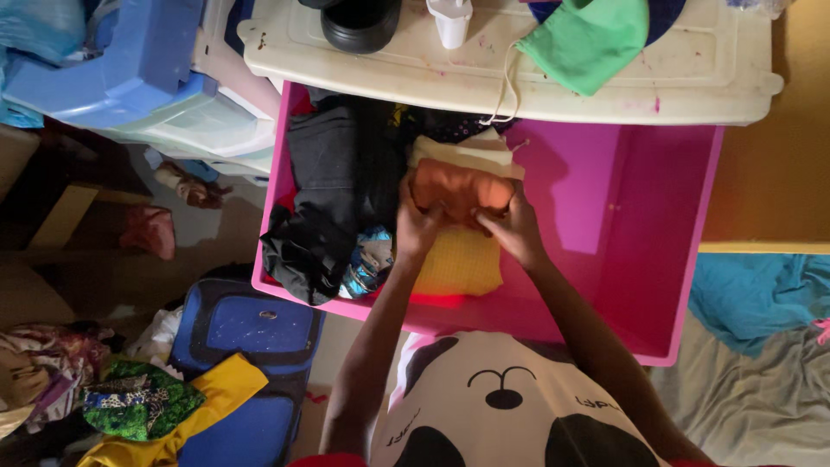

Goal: The person organizes clothes by picking them up from a bed, folding a dress, and placing items into a drawer.

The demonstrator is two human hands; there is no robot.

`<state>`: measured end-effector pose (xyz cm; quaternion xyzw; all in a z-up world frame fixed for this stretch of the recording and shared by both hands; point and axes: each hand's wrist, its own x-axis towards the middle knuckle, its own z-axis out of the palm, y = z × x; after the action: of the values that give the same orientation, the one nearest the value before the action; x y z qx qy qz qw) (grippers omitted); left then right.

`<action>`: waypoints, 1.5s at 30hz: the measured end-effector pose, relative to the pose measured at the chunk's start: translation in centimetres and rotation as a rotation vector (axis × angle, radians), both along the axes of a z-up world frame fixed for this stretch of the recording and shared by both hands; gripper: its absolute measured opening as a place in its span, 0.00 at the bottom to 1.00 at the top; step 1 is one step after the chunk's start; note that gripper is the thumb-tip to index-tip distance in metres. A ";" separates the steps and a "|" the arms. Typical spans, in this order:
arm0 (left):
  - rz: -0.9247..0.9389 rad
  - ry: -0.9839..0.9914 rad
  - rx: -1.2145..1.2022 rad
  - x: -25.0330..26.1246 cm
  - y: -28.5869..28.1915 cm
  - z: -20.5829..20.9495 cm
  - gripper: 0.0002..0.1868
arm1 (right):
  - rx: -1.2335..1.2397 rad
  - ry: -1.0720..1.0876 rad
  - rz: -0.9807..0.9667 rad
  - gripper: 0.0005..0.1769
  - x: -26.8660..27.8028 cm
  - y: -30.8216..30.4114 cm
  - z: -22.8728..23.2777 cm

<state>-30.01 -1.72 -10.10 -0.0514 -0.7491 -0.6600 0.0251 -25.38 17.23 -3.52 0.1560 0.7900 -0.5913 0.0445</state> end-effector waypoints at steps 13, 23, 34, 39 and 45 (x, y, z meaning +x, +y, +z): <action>-0.100 -0.047 0.098 -0.5 0.3 -0.9 0.43 | 0.354 0.051 0.036 0.37 -0.3 1.5 -2.1; -0.026 0.095 -0.379 0.7 0.5 6.9 0.43 | 0.269 0.162 0.021 0.38 0.1 1.0 -3.7; 0.031 0.105 -0.219 1.4 -1.1 3.6 0.41 | 0.033 0.193 0.085 0.32 1.5 2.3 -2.5; -0.010 -0.039 -0.157 2.8 -2.0 4.8 0.38 | -0.112 -0.117 0.021 0.30 2.6 2.6 -3.7; -0.017 -0.018 -0.459 5.0 -3.3 6.4 0.42 | -0.220 -0.064 0.156 0.29 3.4 2.4 -4.7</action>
<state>-25.04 -5.05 -3.67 -0.0563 -0.8793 -0.4729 0.0003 -22.01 19.61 -8.19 0.1070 0.7281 -0.6640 0.1324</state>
